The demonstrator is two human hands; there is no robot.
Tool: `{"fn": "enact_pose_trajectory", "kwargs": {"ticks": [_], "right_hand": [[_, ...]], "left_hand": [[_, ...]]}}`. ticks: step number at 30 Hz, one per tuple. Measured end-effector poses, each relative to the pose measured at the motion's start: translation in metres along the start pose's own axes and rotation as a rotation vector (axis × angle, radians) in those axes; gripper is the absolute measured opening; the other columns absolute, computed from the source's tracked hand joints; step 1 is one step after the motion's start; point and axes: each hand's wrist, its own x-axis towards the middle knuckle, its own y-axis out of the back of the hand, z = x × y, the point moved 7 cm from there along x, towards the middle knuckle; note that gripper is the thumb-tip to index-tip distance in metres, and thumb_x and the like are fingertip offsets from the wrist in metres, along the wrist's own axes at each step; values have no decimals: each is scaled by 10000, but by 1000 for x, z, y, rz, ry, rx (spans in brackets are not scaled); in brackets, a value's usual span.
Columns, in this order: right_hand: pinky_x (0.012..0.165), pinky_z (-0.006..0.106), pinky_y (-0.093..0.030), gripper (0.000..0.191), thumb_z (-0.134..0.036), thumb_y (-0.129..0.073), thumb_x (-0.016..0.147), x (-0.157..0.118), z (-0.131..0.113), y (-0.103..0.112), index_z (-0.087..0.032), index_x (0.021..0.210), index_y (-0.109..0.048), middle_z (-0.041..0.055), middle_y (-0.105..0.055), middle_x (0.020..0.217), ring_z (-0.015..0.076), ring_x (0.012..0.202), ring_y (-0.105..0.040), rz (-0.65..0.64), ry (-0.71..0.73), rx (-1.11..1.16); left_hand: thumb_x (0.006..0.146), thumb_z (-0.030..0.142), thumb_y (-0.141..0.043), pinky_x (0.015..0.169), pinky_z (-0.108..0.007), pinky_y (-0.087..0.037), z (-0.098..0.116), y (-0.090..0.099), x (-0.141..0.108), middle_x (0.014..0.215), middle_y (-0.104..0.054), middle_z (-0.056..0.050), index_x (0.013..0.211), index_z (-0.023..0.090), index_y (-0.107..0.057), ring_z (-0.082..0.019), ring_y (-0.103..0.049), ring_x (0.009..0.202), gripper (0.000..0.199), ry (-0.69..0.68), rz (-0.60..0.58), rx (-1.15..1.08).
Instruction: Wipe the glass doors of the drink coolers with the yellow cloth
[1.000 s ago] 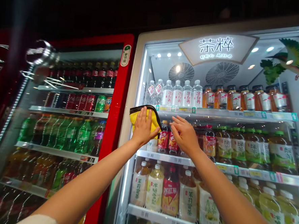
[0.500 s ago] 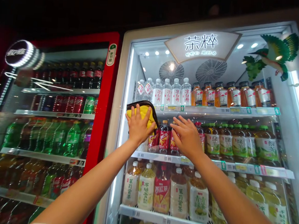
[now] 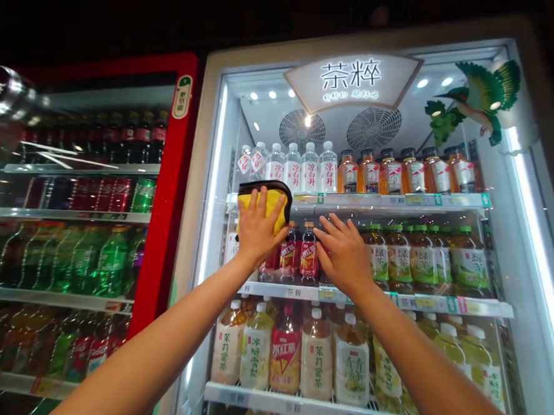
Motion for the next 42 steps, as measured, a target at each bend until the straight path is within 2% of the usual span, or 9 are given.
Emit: {"fn": "enact_pose_trajectory", "kwargs": {"ticks": [5,12,16,20,26,31,35,39,42], "right_hand": [[1188,639,-383,362,-232,-517,973,-22,5,2,-237,1282,-707,89,-572,1513,319,1449,-490,-45,21,4],[1190,657,-372,382,-231,-508,975,-14,19,13,-256,1300,-707,84,-638,1440,319,1430,-514,-45,-1,33],[1186,641,-386,371,-228,-499,981,-21,21,17,-224,1285,-712,98,-638,1439,319,1420,-526,-38,-4,26],[1194,643,-374,369,-221,-504,976,-34,33,24,-233,1279,-714,86,-626,1453,319,1436,-507,-55,12,25],[1198,635,-373,379,-222,-493,987,-34,54,33,-255,1305,-697,60,-633,1449,309,1443,-499,-27,-6,22],[1215,608,-364,407,-214,-496,986,-46,59,34,-260,1353,-665,62,-583,1503,297,1468,-467,-46,20,2],[1228,587,-347,438,-206,-505,975,-58,70,40,-229,1394,-632,75,-517,1561,296,1494,-429,-102,77,-65],[1229,564,-355,458,-211,-499,983,-56,91,52,-253,1428,-602,55,-501,1577,279,1502,-417,-95,71,-110],[1214,538,-389,457,-202,-494,982,-53,105,63,-235,1422,-611,74,-531,1554,275,1475,-459,-44,64,-111]], "left_hand": [[857,413,-755,1286,-586,-152,6,-5,-64,1707,-262,-106,1562,328,-416,-322,-218,1585,788,-322,-129,-18],[939,332,-621,1298,-578,-144,23,-12,-14,1700,-290,-76,1606,267,-334,-296,-184,1596,729,-27,-11,-36],[955,354,-599,1315,-510,-128,52,-18,-32,1688,-318,-81,1624,218,-285,-260,-178,1597,752,-191,-68,-52],[938,315,-627,1313,-474,-164,29,-13,-65,1664,-374,-50,1614,276,-315,-236,-242,1581,745,-337,-175,-33],[952,272,-579,1298,-563,-183,41,-15,-6,1695,-296,-74,1612,248,-320,-293,-217,1587,710,-13,-20,-38],[935,367,-634,1318,-509,-128,103,-28,-25,1703,-277,-65,1616,241,-310,-264,-172,1599,765,-217,-91,-55],[918,394,-659,1310,-576,-59,90,-24,-48,1673,-357,-23,1590,340,-362,-286,-200,1591,737,-342,-163,-47],[939,369,-620,1251,-731,-32,78,-18,3,1677,-345,-25,1570,357,-406,-383,-167,1587,666,-50,-40,-24],[963,380,-580,1232,-765,-35,112,-21,36,1694,-303,-40,1587,330,-379,-404,-140,1588,658,62,36,-39]]}}
